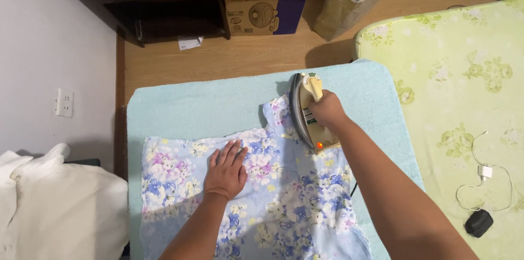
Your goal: The person irons and folds a blue shirt with a floral pattern.
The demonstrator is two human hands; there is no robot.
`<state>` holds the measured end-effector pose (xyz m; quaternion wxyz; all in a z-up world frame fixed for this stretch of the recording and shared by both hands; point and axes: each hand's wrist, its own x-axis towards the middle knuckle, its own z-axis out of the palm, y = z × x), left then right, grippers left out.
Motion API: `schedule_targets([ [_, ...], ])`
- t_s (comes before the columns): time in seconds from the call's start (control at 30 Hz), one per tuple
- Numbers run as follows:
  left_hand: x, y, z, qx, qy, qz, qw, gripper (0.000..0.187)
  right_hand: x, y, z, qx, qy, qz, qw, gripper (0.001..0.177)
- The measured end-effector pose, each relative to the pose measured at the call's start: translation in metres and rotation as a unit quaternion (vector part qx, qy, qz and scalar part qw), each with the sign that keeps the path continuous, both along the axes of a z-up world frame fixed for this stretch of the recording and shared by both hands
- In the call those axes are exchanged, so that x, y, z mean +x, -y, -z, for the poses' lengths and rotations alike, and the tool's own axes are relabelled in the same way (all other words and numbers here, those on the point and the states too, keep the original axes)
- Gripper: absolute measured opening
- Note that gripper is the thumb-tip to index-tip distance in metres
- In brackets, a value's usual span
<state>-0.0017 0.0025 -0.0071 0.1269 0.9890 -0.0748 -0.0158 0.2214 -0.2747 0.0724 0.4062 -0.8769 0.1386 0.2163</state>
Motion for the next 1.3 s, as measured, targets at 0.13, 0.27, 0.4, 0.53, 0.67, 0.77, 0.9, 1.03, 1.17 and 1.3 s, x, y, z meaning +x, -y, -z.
schedule_targets([
  [0.13,-0.001,-0.001,-0.002,-0.012,0.0,-0.006,1.0,0.057,-0.027,0.011,-0.005,0.064,-0.028,-0.02,0.997,0.024],
  [0.27,0.0,-0.002,0.0,-0.014,-0.005,-0.002,1.0,0.058,-0.057,0.019,0.0,0.001,-0.063,-0.132,0.989,0.032],
  [0.4,-0.001,-0.001,0.003,-0.014,0.005,0.002,1.0,0.057,-0.062,0.004,-0.001,-0.016,-0.05,-0.182,0.982,0.037],
  [0.53,0.001,-0.001,0.001,-0.013,-0.005,0.003,1.0,0.057,-0.037,-0.023,0.014,0.024,-0.03,-0.164,0.986,0.031],
  [0.67,0.001,-0.001,-0.001,-0.002,-0.017,0.001,1.0,0.057,-0.021,-0.047,0.002,0.011,-0.014,-0.183,0.983,0.031],
  [0.77,0.0,-0.002,0.002,-0.009,-0.012,0.001,1.0,0.058,-0.024,-0.05,-0.012,0.02,-0.068,-0.186,0.98,0.031],
  [0.9,-0.002,-0.001,0.0,-0.025,0.009,-0.001,1.0,0.056,-0.043,-0.031,-0.008,0.001,-0.076,-0.277,0.958,0.031],
  [1.03,0.001,-0.003,-0.001,-0.028,0.009,0.0,1.0,0.057,-0.047,-0.033,-0.015,-0.007,-0.086,-0.28,0.956,0.032],
  [1.17,0.001,0.0,-0.002,-0.017,-0.002,0.003,1.0,0.056,-0.041,-0.052,-0.011,-0.034,-0.076,-0.25,0.965,0.035],
  [1.3,0.003,-0.001,-0.006,-0.004,-0.008,-0.004,1.0,0.057,-0.026,-0.079,-0.011,-0.014,-0.014,-0.179,0.984,0.035],
])
